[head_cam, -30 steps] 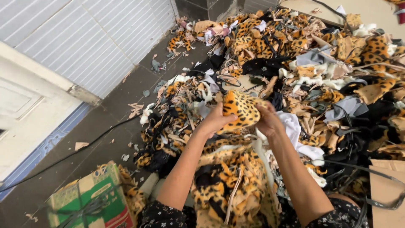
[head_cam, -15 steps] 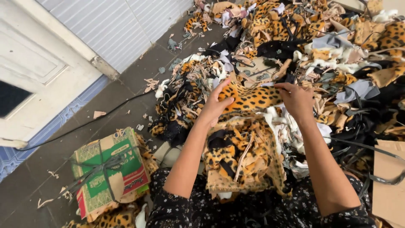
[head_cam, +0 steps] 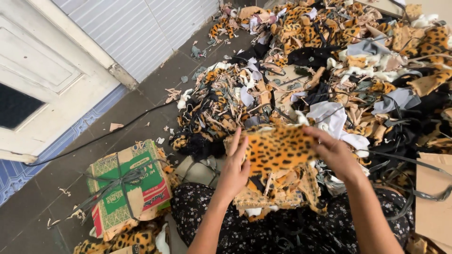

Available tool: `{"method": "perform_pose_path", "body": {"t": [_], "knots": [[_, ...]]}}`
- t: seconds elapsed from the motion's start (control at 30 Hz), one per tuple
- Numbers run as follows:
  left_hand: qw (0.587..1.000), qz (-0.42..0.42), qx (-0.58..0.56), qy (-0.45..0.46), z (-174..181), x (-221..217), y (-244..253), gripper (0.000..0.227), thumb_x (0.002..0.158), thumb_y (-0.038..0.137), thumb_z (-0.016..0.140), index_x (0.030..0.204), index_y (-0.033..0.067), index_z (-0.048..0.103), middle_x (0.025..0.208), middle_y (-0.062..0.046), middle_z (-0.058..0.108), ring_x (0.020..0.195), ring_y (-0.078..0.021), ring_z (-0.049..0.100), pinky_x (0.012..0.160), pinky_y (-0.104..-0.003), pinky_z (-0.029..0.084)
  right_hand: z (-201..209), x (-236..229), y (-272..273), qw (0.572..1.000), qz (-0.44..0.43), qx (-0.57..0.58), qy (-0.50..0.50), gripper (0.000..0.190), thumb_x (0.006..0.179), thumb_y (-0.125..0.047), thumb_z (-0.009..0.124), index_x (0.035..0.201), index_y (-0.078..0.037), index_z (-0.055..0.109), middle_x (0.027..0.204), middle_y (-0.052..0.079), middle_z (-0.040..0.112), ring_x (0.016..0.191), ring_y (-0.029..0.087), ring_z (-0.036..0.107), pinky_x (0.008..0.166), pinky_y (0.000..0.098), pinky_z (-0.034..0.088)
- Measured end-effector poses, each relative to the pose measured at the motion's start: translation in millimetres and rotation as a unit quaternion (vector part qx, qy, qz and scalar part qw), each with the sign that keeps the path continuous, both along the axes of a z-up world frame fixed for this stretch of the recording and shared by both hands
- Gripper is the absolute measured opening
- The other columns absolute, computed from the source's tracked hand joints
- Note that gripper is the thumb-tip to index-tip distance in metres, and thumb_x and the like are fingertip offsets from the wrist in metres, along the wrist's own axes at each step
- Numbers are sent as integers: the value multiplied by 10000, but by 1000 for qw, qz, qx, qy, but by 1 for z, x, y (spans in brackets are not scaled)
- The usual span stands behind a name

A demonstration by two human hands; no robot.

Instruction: Layering and arranging various fabric scraps onto a cardboard base to create a padded surface.

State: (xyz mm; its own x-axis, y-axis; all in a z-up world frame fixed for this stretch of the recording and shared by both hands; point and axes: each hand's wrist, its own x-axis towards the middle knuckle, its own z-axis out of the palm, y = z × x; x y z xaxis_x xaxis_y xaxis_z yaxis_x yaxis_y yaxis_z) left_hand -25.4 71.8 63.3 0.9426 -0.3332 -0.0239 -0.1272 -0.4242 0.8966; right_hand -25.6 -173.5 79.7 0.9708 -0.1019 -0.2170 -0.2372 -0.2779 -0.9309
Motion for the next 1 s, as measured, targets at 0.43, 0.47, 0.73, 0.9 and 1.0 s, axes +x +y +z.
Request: {"method": "perform_pose_path", "body": {"t": [0.43, 0.47, 0.73, 0.9, 1.0], "knots": [[997, -3, 65, -52, -54, -14, 5, 862, 903, -182, 441, 1632, 147, 120, 1686, -87, -190, 1496, -483, 57, 585, -309, 466, -84, 4, -24, 993, 56, -75, -75, 619, 922, 61, 522, 1499, -162, 539, 1581, 98, 472, 1324, 345, 531, 1060, 492, 445], [996, 7, 74, -46, -56, -13, 5, 847, 906, -183, 439, 1628, 129, 125, 1686, -92, -191, 1497, -468, 96, 611, -299, 493, -98, 8, -28, 988, 74, -113, -76, 617, 917, 51, 532, 1498, -157, 537, 1560, 110, 491, 1331, 382, 527, 1058, 507, 459], [996, 80, 47, -5, -42, 2, 12, 736, 943, -81, 477, 1599, 95, 193, 1675, -97, -217, 1523, -404, 130, 794, -272, 600, -94, 11, -22, 975, 74, -204, -54, 583, 959, -1, 513, 1516, -173, 513, 1545, 46, 505, 1292, 394, 562, 1036, 532, 497], [984, 179, -15, -15, -77, 28, 19, 660, 1027, 199, 516, 1590, 94, 187, 1661, -149, 56, 1401, -358, 420, 914, -445, 623, -121, 20, -26, 959, 74, -263, -70, 580, 954, -48, 508, 1507, -222, 523, 1514, -12, 516, 1211, 391, 615, 933, 549, 565], [977, 193, 30, -85, -56, 24, 9, 523, 1007, -24, 473, 1512, 42, 358, 1639, -158, 106, 1450, -434, 301, 959, -471, 599, -116, 14, -16, 940, 55, -322, -99, 519, 980, -90, 498, 1482, -207, 549, 1473, 13, 550, 1157, 419, 638, 901, 579, 573]]}}
